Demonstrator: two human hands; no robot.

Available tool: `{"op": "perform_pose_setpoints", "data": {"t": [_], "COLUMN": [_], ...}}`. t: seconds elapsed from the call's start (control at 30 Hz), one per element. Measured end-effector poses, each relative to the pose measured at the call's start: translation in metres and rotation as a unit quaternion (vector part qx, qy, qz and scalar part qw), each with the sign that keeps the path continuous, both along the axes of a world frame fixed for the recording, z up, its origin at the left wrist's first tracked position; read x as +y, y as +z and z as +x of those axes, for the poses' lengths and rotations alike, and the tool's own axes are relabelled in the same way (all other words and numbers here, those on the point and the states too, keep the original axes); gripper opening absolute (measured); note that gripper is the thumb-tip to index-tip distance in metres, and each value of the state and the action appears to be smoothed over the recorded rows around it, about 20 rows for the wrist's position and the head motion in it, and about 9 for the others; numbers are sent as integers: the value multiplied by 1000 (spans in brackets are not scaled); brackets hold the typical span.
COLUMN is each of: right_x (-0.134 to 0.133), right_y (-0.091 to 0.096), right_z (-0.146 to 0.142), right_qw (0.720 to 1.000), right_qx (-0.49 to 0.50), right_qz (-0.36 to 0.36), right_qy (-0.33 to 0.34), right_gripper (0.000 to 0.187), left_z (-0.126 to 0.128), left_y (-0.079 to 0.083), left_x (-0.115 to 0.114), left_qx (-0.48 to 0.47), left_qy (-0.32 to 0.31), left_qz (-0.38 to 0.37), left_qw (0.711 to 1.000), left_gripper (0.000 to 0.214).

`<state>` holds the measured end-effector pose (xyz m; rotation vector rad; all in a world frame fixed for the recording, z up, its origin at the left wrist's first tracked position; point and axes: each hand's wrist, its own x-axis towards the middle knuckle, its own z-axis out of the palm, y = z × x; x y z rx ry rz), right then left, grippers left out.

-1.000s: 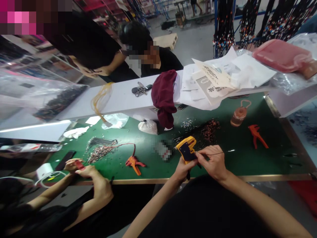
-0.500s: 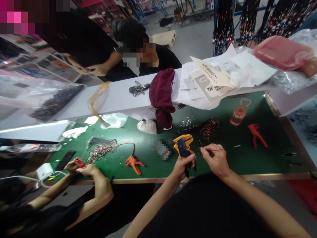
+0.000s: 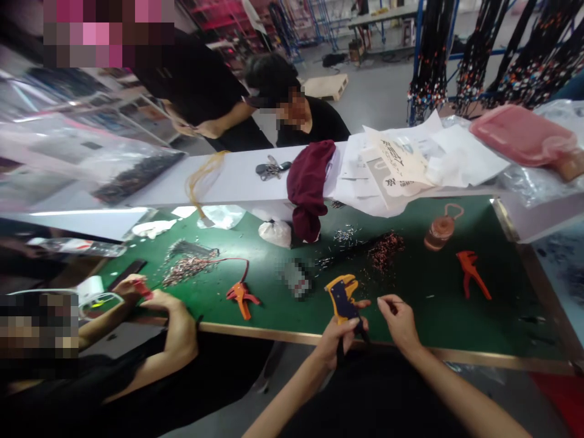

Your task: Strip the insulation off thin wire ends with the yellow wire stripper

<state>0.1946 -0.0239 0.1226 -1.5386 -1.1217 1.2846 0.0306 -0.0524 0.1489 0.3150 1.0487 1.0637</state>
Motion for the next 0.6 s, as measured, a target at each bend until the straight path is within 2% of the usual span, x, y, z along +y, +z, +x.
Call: {"op": "perform_pose_setpoints", "data": {"t": [0.07, 0.17, 0.33, 0.4, 0.47, 0.53, 0.6], "right_x": [-1, -3, -13, -24, -42, -68, -100], "right_y": [2, 4, -5, -17, -35, -55, -73], "right_z": [-7, -16, -32, -37, -42, -51, -67], "right_qw": [1000, 999, 998, 995, 987, 980, 974], "right_qx": [6, 4, -13, -41, -77, -108, -105], "right_qz": [8, 17, 50, 91, 135, 131, 85], "right_qy": [29, 43, 30, 21, 46, 104, 183], "right_gripper": [60, 61, 54, 44, 32, 21, 21], "left_z": [9, 10, -15, -33, -57, -85, -110], "left_y": [-3, -8, -18, -24, -31, -38, -45], "left_x": [-5, -8, -4, -3, -3, -2, 1], "left_qx": [-7, -14, -39, -47, -48, -40, -30], "left_qy": [11, 27, 21, -6, -38, -56, -59], "left_qz": [-12, -18, -9, 8, 24, 37, 47], "left_qw": [1000, 999, 999, 999, 998, 997, 997], "left_gripper": [48, 54, 58, 58, 58, 56, 53]}}
